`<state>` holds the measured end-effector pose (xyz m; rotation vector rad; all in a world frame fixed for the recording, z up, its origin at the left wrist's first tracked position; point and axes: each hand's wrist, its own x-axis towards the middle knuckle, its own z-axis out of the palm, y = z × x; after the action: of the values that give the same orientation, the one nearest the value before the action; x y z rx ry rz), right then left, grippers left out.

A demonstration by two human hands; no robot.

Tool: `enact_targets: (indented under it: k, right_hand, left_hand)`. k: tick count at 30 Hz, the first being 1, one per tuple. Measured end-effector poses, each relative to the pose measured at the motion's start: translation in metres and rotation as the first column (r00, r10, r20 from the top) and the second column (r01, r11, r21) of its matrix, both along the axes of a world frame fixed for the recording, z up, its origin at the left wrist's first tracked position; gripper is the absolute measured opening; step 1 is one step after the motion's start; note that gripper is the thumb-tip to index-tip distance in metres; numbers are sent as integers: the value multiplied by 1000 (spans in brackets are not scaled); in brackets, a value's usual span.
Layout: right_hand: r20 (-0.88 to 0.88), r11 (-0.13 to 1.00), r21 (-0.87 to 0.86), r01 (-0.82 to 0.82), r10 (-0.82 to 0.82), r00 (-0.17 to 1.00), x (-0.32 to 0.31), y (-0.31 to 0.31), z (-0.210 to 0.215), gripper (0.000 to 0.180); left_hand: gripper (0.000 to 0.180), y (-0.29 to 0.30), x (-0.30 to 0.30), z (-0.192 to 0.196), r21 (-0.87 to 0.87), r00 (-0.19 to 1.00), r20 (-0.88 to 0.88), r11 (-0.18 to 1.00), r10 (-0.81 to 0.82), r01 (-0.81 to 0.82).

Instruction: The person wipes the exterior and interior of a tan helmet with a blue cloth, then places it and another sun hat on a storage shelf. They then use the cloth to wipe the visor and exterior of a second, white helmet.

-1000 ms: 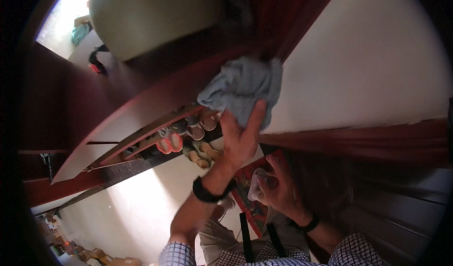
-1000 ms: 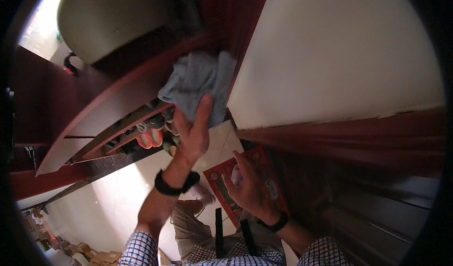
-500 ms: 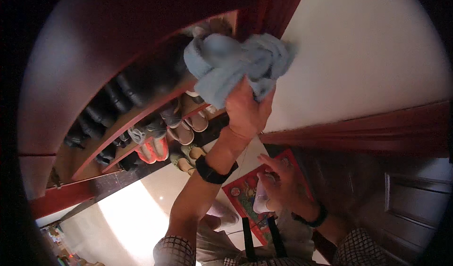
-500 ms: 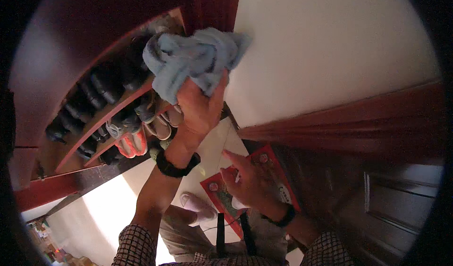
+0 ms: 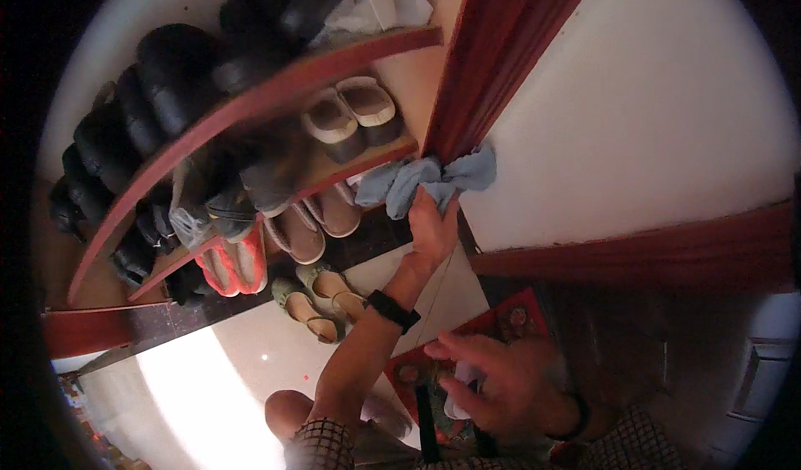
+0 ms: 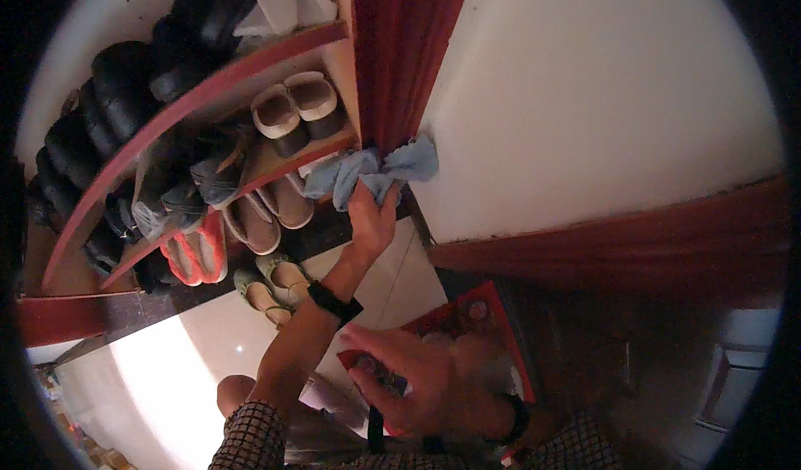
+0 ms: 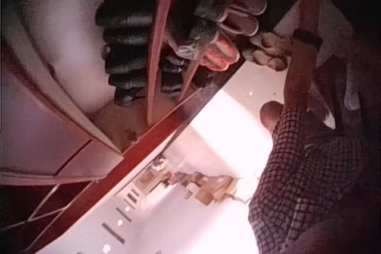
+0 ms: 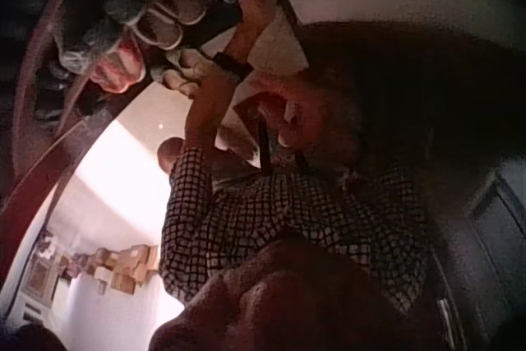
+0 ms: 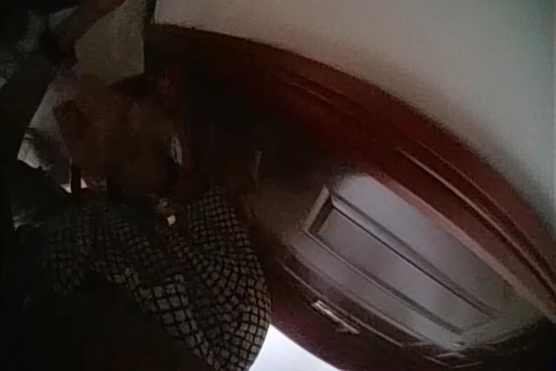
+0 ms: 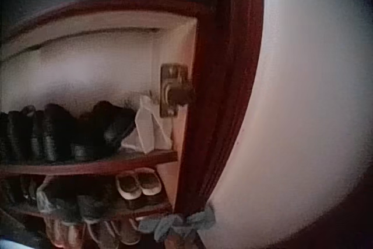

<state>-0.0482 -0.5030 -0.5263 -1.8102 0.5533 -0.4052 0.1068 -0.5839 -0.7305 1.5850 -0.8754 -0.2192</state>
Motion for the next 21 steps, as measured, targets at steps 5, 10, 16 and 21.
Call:
enact_targets:
  k: [5, 10, 16, 21]
  right_hand:
    - [98, 990, -58, -130, 135, 986, -7, -3, -20, 50]
    - [209, 996, 9, -93, 89, 974, 2, -1, -47, 44]
    - [190, 993, -37, -116, 121, 974, -1, -9, -61, 42]
    - [216, 1000, -8, -30, 31, 976, -7, -15, -69, 38]
  left_hand:
    - [20, -5, -9, -49, 42, 998, 49, 998, 46, -48]
    - [37, 4, -9, -91, 98, 998, -46, 994, 51, -46]
    - [33, 4, -43, -90, -57, 973, -194, 989, 127, -140]
    - [25, 42, -84, -58, -120, 942, -310, 977, 130, -175]
